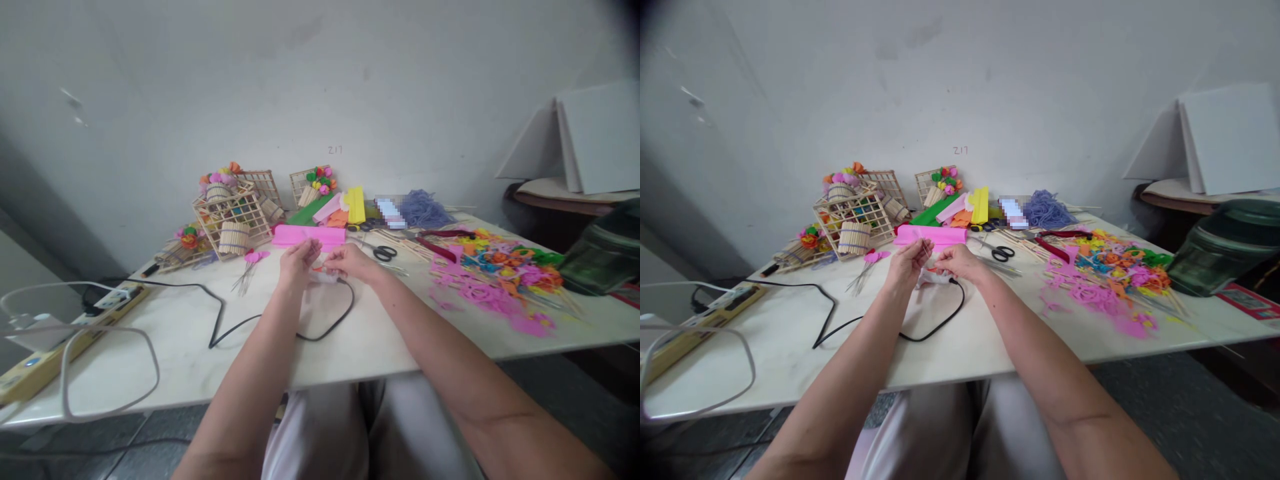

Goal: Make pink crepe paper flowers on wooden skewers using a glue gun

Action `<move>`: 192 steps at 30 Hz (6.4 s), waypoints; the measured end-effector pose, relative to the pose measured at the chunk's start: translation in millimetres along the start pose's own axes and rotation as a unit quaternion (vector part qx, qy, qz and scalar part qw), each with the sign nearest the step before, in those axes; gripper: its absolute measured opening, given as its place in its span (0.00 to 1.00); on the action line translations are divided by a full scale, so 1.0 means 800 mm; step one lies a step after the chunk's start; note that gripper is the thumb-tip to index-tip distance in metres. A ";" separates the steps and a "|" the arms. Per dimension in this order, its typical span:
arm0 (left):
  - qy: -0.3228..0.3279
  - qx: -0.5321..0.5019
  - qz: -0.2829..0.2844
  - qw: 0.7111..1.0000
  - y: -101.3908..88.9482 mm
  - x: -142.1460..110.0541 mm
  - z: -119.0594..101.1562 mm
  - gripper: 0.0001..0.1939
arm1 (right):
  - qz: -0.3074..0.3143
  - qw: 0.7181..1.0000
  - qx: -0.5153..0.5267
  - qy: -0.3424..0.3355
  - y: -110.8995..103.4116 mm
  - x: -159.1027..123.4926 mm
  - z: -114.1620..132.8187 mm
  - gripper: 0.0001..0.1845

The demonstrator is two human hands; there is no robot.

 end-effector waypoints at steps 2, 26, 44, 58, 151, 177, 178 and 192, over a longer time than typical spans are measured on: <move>0.000 -0.011 0.000 1.000 0.001 -0.001 0.000 0.06 | 0.008 1.000 -0.003 0.000 0.001 0.000 0.001 0.06; 0.011 -0.010 0.002 1.000 0.001 0.000 0.000 0.06 | 0.048 0.998 0.049 -0.005 0.006 0.001 -0.004 0.10; 0.017 0.005 -0.005 1.000 0.001 -0.001 -0.002 0.08 | 0.084 0.995 0.048 -0.004 0.011 -0.005 0.005 0.10; 0.021 0.001 0.003 1.000 0.001 0.001 0.000 0.08 | 0.036 0.999 0.028 -0.006 0.019 -0.007 0.011 0.13; -0.008 0.042 0.017 0.999 -0.035 0.018 -0.006 0.08 | -0.050 0.996 0.069 -0.027 -0.030 -0.009 0.006 0.25; -0.012 0.049 0.017 0.999 -0.033 0.016 -0.006 0.08 | -0.058 0.996 0.059 -0.046 -0.030 -0.006 0.003 0.26; -0.012 0.049 0.018 0.999 -0.033 0.016 -0.005 0.08 | -0.058 0.995 0.058 -0.047 -0.030 -0.006 0.003 0.26; -0.011 0.051 0.016 0.999 -0.033 0.016 -0.005 0.09 | -0.054 0.994 0.079 -0.043 -0.028 -0.008 0.004 0.26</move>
Point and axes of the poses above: each hand's wrist, its own x-axis towards the middle knuckle, its own y-axis out of the palm, z = x × y, the point moved 3 cm from there along x, towards the middle knuckle, and after that the axes turned 3 degrees about -y, right-handed, at the moved point
